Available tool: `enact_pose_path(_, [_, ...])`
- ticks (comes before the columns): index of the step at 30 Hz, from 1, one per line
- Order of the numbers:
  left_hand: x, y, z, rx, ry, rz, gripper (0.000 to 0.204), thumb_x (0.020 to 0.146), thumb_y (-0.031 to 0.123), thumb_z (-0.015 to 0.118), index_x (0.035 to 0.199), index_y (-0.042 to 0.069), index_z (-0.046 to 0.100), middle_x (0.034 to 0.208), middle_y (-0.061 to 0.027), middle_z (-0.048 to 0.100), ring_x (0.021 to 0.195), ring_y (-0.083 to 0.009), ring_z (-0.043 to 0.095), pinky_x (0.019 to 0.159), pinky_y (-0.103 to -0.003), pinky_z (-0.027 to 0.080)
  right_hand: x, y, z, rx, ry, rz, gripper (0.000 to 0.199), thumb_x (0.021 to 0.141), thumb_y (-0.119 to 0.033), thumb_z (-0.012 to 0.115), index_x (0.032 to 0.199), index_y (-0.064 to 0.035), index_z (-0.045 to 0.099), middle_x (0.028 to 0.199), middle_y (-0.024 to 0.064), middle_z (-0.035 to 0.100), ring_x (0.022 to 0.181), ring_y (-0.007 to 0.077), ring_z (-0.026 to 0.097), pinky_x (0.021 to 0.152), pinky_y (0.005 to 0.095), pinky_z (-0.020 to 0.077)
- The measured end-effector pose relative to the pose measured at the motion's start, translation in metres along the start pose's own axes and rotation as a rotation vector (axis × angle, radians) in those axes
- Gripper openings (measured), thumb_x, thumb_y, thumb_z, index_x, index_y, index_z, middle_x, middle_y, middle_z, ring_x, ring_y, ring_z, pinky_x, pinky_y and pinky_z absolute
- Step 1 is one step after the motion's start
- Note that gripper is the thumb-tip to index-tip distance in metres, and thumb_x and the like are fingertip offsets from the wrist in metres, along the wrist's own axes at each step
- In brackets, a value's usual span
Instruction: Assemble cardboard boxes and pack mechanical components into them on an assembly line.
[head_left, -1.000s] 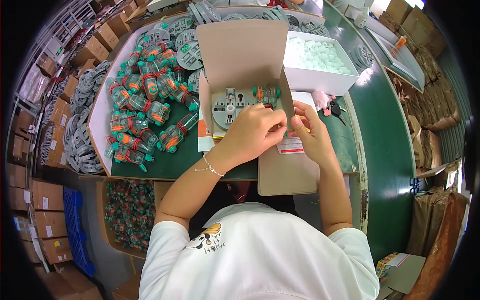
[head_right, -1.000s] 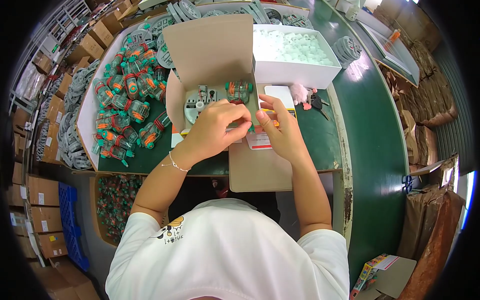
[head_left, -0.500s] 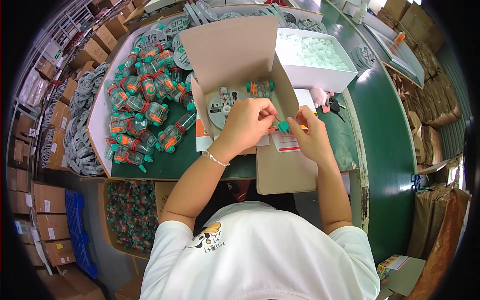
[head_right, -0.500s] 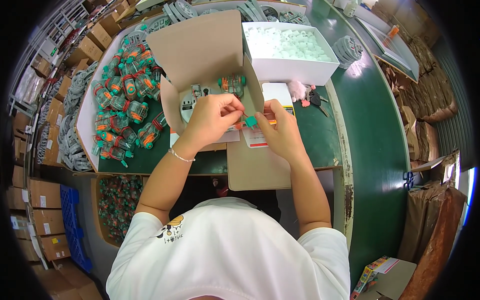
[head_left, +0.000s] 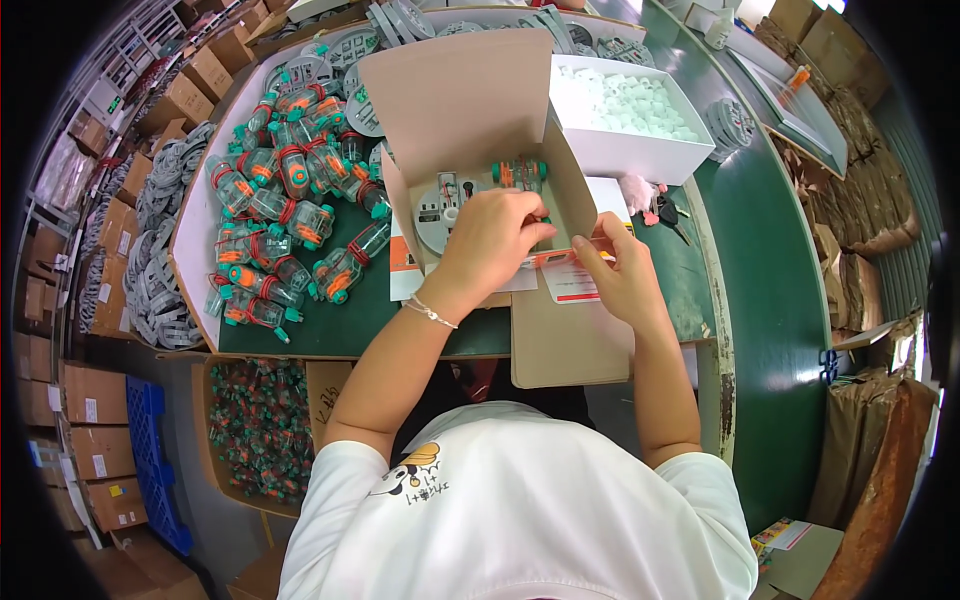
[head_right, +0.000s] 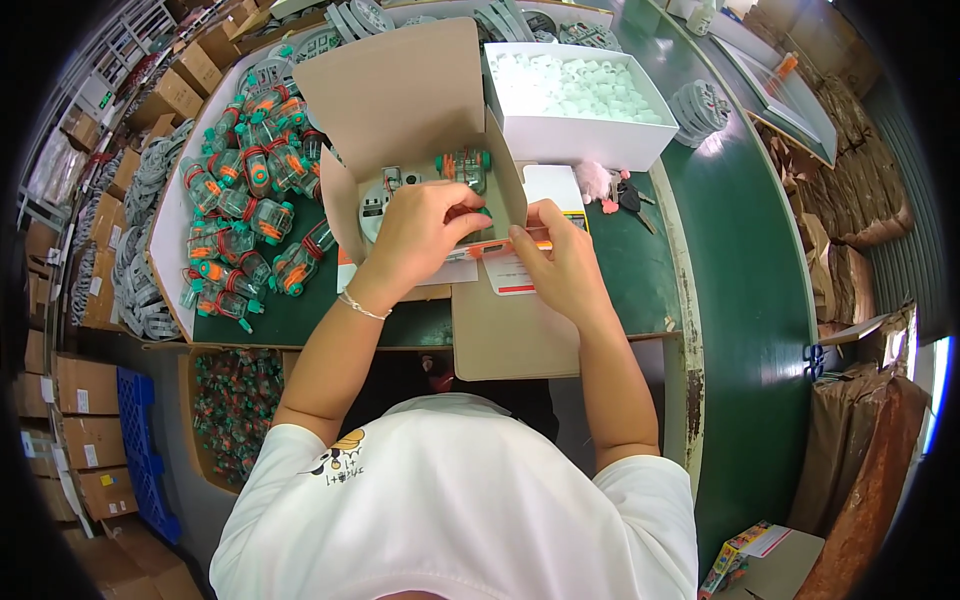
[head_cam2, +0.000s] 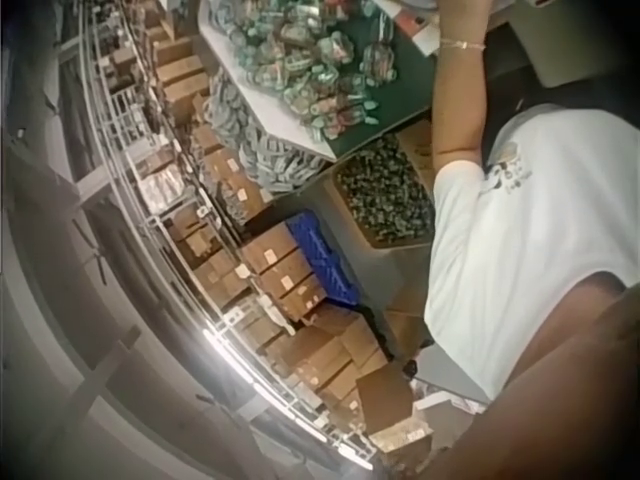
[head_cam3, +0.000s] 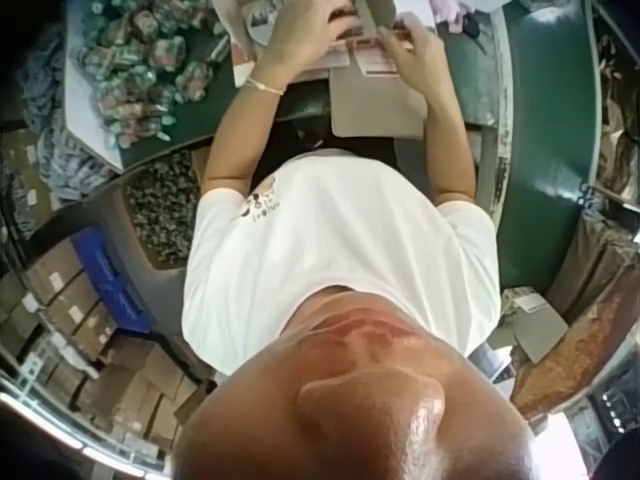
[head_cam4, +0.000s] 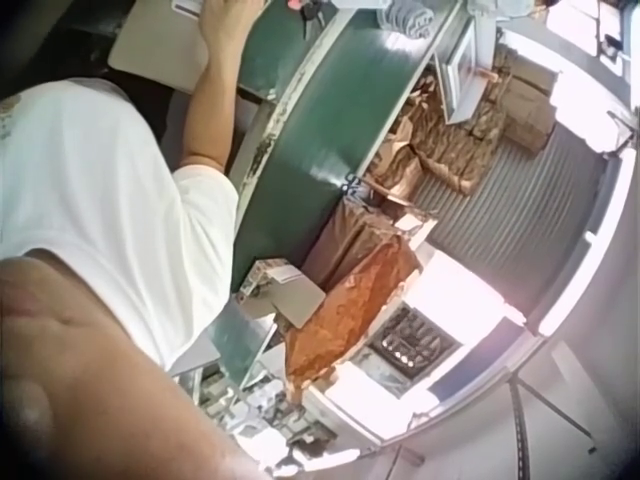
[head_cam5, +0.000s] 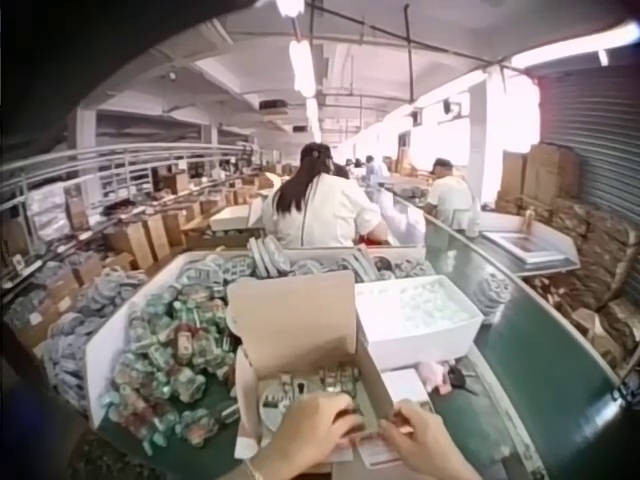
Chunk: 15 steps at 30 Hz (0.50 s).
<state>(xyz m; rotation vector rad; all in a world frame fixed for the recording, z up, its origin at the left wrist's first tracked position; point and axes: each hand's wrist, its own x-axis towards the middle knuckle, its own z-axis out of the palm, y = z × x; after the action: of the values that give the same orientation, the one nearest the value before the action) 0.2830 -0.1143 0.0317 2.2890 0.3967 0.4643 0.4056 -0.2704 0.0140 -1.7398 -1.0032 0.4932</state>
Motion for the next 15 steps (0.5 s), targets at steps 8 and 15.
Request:
enact_pose_path(8, [-0.007, 0.004, 0.006, 0.242, 0.118, 0.313, 0.018, 0.082, 0.012, 0.073, 0.098, 0.005, 0.072, 0.077, -0.0096, 0.065, 0.071, -0.0292, 0.059, 0.066, -0.042, 0.046, 0.01, 0.0, 0.0, -0.093, -0.023, 0.014, 0.021, 0.096, -0.019, 0.061, 0.102, 0.0007, 0.063, 0.085, 0.009, 0.069, 0.078, 0.0162, 0.067, 0.068, 0.032, 0.0529])
enact_pose_path(15, [-0.065, 0.051, -0.046, 0.013, 0.657, 0.499, 0.012, 0.08, -0.002, 0.071, 0.092, 0.002, 0.071, 0.074, -0.0046, 0.061, 0.064, -0.0181, 0.051, 0.06, -0.028, 0.04, 0.039, 0.004, -0.007, -0.407, -0.259, 0.163, 0.026, 0.096, -0.024, 0.057, 0.095, 0.0002, 0.066, 0.072, 0.0065, 0.064, 0.065, 0.0132, 0.059, 0.057, 0.0303, 0.0464])
